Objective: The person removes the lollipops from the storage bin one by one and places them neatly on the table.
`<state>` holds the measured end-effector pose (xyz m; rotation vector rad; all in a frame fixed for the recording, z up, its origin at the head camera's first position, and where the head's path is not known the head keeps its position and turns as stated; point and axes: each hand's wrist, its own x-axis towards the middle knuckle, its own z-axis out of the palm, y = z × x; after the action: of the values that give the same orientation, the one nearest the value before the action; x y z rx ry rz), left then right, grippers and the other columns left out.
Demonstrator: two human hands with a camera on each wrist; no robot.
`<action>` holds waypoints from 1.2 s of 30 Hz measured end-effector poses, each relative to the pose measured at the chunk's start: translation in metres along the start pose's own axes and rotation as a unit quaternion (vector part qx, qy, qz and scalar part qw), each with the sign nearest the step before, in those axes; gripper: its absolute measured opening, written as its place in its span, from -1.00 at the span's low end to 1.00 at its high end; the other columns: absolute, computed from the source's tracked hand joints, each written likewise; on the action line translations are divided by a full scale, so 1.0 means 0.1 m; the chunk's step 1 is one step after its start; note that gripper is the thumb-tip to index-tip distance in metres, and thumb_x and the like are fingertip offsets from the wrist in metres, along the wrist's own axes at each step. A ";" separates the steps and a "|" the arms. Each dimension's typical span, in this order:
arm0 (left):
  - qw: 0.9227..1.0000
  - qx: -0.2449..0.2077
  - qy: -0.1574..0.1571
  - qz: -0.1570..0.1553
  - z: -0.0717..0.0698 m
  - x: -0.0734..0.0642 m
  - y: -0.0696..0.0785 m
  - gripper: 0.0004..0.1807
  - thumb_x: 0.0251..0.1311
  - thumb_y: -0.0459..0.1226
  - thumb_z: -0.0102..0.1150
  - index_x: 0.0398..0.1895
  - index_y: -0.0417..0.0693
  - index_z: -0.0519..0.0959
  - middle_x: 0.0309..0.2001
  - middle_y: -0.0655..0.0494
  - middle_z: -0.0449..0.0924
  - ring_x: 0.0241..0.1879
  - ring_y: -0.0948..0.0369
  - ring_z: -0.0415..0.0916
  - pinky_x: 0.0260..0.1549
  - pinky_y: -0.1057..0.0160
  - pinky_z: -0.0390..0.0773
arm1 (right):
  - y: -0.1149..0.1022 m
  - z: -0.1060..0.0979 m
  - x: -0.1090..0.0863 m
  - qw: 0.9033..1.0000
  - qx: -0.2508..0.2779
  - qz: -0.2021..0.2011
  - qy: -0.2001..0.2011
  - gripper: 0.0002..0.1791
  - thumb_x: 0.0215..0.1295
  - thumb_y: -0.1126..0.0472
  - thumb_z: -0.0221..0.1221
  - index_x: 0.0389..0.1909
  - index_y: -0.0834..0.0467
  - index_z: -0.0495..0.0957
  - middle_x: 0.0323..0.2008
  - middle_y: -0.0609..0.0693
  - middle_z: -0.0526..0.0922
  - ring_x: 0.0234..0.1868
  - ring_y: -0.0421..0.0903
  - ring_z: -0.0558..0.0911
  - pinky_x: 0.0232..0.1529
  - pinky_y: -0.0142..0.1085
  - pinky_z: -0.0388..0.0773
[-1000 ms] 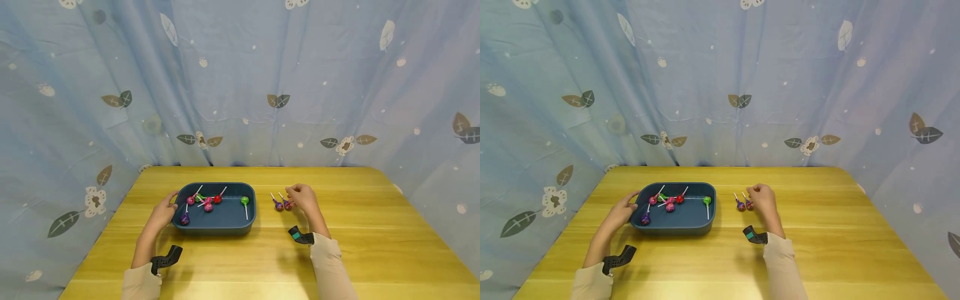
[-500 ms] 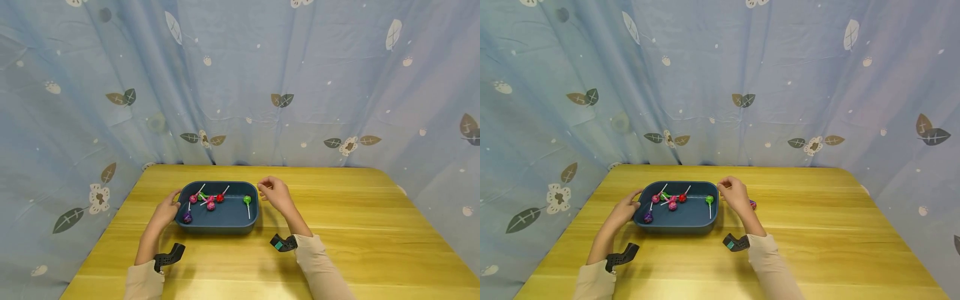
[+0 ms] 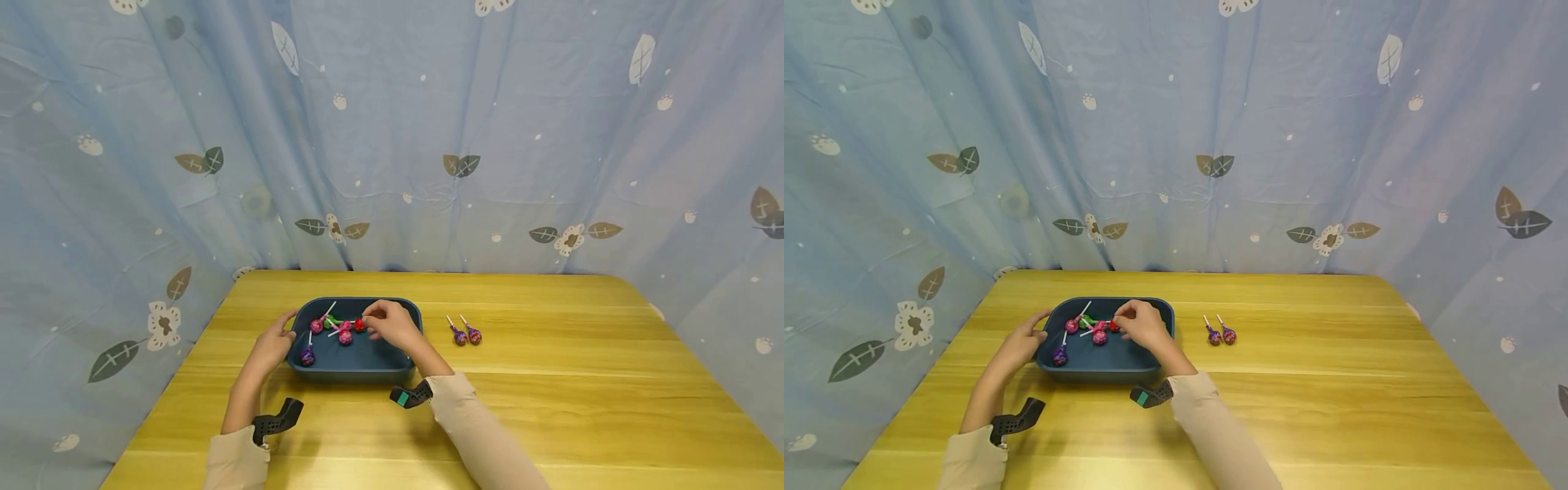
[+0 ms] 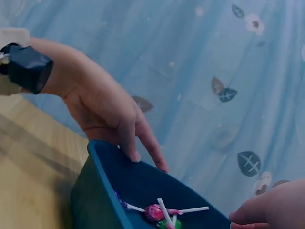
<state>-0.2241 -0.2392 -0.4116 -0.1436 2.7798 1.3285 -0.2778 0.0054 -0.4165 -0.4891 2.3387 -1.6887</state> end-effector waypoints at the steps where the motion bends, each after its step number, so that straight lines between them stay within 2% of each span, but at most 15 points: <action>1: 1.000 0.000 -0.001 0.000 0.00 0.00 0.00 -0.45 0.40 -0.41 -0.24 0.45 -0.30 0.08 0.02 -0.44 0.46 -0.32 0.03 0.49 -0.43 0.17 0.40 | 0.00 0.03 0.03 1.000 0.012 0.007 -0.003 -0.75 0.38 0.27 0.14 -0.04 0.36 0.54 -0.14 0.26 0.61 -0.16 0.17 0.63 -0.21 -0.14 0.61; 5: 1.000 -0.001 -0.003 -0.002 0.00 0.00 0.00 -0.45 0.41 -0.41 -0.24 0.45 -0.29 0.08 0.07 -0.46 0.43 -0.25 0.00 0.50 -0.37 0.15 0.43 | 0.00 0.14 0.14 0.998 0.057 0.025 -0.012 -0.71 0.39 0.29 0.13 0.01 0.40 0.52 -0.16 0.19 0.60 -0.09 0.21 0.62 -0.19 -0.11 0.61; 8: 1.000 -0.004 -0.004 -0.003 0.00 -0.01 0.00 -0.45 0.42 -0.41 -0.25 0.46 -0.29 0.08 0.08 -0.46 0.43 -0.23 -0.02 0.51 -0.35 0.13 0.44 | 0.01 0.20 0.20 0.997 0.068 0.036 -0.014 -0.71 0.38 0.29 0.13 0.00 0.41 0.52 -0.20 0.12 0.60 -0.09 0.20 0.62 -0.19 -0.09 0.60; 12: 1.000 -0.006 -0.005 -0.004 0.00 0.00 -0.01 -0.45 0.42 -0.41 -0.25 0.46 -0.28 0.07 0.12 -0.47 0.40 -0.16 -0.06 0.50 -0.31 0.11 0.44 | 0.02 0.26 0.27 0.997 0.058 0.046 -0.011 -0.73 0.37 0.29 0.14 -0.02 0.38 0.55 -0.22 0.08 0.59 -0.11 0.16 0.61 -0.19 -0.09 0.60; 17: 1.000 -0.006 -0.004 -0.009 0.01 0.00 -0.01 -0.45 0.43 -0.40 -0.25 0.47 -0.26 0.07 0.17 -0.48 0.36 -0.07 -0.12 0.49 -0.24 0.06 0.46 | 0.03 0.32 0.32 0.998 0.048 0.041 0.003 -0.75 0.35 0.30 0.15 -0.05 0.38 0.56 -0.22 0.08 0.60 -0.12 0.15 0.62 -0.18 -0.07 0.60; 22: 1.000 -0.007 -0.003 -0.011 0.01 0.00 -0.01 -0.45 0.42 -0.40 -0.25 0.47 -0.26 0.07 0.16 -0.47 0.37 -0.11 -0.09 0.49 -0.27 0.10 0.44 | 0.02 0.38 0.35 0.999 0.037 0.038 0.002 -0.77 0.29 0.40 0.16 -0.06 0.36 0.56 -0.25 0.10 0.60 -0.16 0.13 0.63 -0.18 -0.06 0.60; 26: 1.000 -0.004 -0.001 -0.011 0.00 -0.01 -0.01 -0.45 0.42 -0.40 -0.24 0.46 -0.26 0.08 0.10 -0.45 0.41 -0.22 -0.02 0.49 -0.37 0.15 0.42 | 0.00 0.44 0.37 1.000 0.007 0.030 -0.001 -0.75 0.19 0.46 0.22 -0.09 0.33 0.59 -0.31 0.09 0.62 -0.27 0.05 0.64 -0.22 -0.10 0.60; 29: 1.000 -0.004 0.000 -0.013 0.00 -0.01 0.00 -0.45 0.42 -0.40 -0.23 0.46 -0.27 0.09 0.06 -0.44 0.44 -0.28 0.00 0.49 -0.41 0.17 0.41 | 0.00 0.49 0.39 0.999 -0.039 0.012 0.007 -0.75 0.10 0.48 0.28 -0.16 0.30 0.61 -0.38 0.05 0.63 -0.36 -0.05 0.60 -0.33 -0.22 0.57; 32: 1.000 -0.008 -0.002 -0.012 0.00 -0.01 0.00 -0.45 0.42 -0.40 -0.24 0.46 -0.28 0.08 0.08 -0.45 0.42 -0.24 -0.03 0.51 -0.37 0.15 0.44 | 0.01 0.56 0.42 0.995 -0.100 -0.008 0.017 -0.75 0.02 0.49 0.31 -0.22 0.27 0.64 -0.39 0.03 0.64 -0.38 -0.12 0.55 -0.38 -0.32 0.51; 36: 1.000 -0.008 -0.001 -0.005 0.01 -0.01 0.00 -0.45 0.42 -0.41 -0.25 0.46 -0.28 0.08 0.15 -0.48 0.37 -0.06 -0.14 0.50 -0.23 0.06 0.47 | 0.00 0.61 0.42 0.988 -0.154 -0.024 0.023 -0.70 -0.06 0.52 0.35 -0.24 0.25 0.65 -0.37 0.06 0.62 -0.38 -0.13 0.54 -0.40 -0.36 0.49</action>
<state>-0.2236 -0.2388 -0.4121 -0.1566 2.7628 1.3475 -0.2944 -0.0642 -0.4353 -0.5679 2.6554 -1.3744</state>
